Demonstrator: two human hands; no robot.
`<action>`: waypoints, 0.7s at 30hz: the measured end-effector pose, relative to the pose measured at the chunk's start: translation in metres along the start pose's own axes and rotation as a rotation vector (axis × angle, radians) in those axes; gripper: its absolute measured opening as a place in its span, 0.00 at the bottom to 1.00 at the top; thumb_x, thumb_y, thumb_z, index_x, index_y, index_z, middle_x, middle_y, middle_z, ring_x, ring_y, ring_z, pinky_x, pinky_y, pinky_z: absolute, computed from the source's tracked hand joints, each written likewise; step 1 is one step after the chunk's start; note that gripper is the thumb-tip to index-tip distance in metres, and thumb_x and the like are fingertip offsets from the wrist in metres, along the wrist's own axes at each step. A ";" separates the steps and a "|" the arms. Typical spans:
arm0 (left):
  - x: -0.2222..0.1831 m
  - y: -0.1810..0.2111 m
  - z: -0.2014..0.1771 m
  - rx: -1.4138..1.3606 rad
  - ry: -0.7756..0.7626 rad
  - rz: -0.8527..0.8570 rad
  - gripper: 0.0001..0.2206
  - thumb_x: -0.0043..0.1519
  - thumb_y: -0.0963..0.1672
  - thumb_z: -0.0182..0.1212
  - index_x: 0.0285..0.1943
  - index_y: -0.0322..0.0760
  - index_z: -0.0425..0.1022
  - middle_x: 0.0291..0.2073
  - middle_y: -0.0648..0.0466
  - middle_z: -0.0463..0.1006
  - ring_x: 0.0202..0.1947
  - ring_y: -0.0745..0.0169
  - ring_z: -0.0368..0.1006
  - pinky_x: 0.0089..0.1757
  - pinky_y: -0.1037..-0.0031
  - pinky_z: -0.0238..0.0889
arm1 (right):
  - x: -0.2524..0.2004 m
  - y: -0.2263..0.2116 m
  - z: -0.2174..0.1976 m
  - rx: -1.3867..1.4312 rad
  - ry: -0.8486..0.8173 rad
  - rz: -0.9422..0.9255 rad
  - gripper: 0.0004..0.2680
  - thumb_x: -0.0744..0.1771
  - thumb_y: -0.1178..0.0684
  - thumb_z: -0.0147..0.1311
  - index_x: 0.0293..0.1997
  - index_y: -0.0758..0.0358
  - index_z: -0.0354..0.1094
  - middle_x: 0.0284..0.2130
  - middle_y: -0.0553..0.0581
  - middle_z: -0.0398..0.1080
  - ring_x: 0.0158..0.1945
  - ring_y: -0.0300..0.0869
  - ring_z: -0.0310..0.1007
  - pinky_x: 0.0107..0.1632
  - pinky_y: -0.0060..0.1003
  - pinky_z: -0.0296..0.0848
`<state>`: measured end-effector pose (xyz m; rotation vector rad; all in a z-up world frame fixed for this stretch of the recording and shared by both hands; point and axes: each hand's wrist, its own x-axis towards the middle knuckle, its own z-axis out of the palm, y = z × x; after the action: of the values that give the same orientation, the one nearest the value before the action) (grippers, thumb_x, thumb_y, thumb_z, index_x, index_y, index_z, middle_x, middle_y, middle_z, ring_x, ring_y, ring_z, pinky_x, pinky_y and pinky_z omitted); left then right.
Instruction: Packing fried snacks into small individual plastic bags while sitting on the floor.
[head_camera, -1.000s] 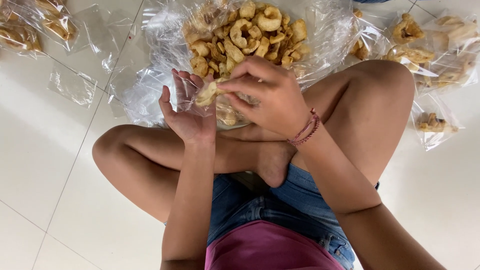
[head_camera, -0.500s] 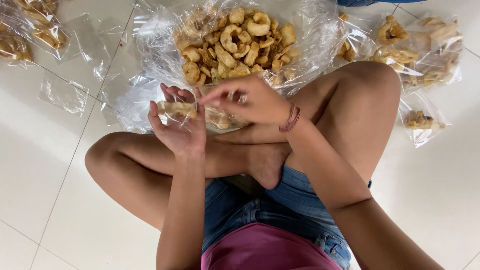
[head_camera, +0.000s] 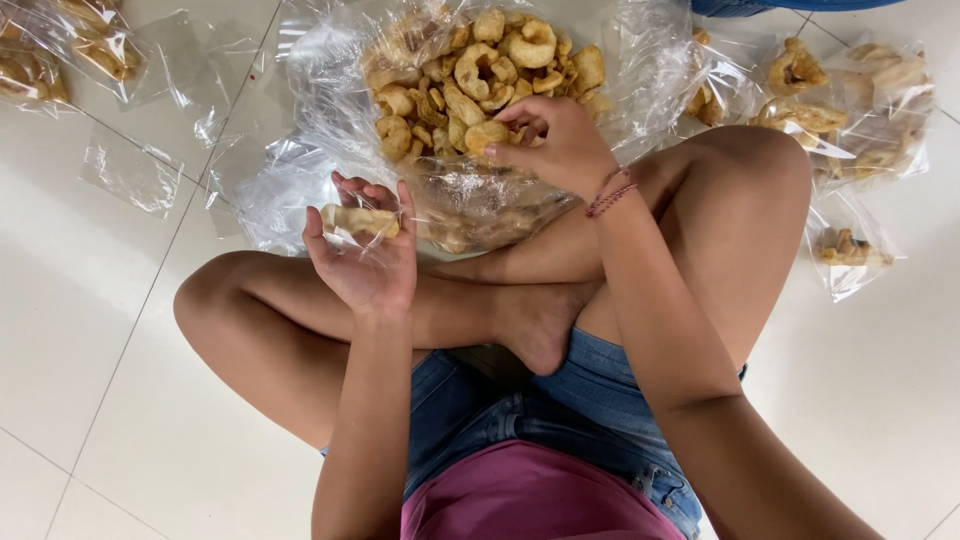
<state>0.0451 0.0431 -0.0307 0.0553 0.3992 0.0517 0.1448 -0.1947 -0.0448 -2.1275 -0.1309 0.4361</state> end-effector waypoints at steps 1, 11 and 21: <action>0.001 0.001 0.002 0.000 -0.005 0.006 0.15 0.62 0.49 0.64 0.55 0.43 0.76 0.43 0.59 0.79 0.45 0.62 0.76 0.63 0.59 0.66 | -0.001 0.001 -0.006 0.085 0.006 -0.058 0.17 0.64 0.40 0.66 0.53 0.54 0.74 0.45 0.50 0.78 0.43 0.36 0.77 0.48 0.32 0.78; 0.016 0.000 0.013 -0.090 -0.077 -0.028 0.15 0.62 0.49 0.65 0.56 0.43 0.77 0.45 0.59 0.81 0.48 0.62 0.78 0.66 0.59 0.64 | -0.027 -0.039 -0.022 0.815 -0.347 -0.365 0.16 0.70 0.63 0.53 0.66 0.60 0.60 0.56 0.64 0.64 0.59 0.53 0.74 0.57 0.42 0.86; 0.016 -0.005 0.012 -0.062 -0.083 0.011 0.16 0.62 0.49 0.65 0.55 0.42 0.76 0.44 0.58 0.80 0.47 0.61 0.77 0.67 0.57 0.63 | 0.001 0.013 -0.031 0.536 0.340 -0.238 0.14 0.69 0.64 0.60 0.59 0.58 0.64 0.51 0.57 0.69 0.53 0.43 0.76 0.54 0.33 0.85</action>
<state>0.0650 0.0391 -0.0263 -0.0014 0.3138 0.0724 0.1554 -0.2258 -0.0401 -1.6028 -0.0604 -0.0382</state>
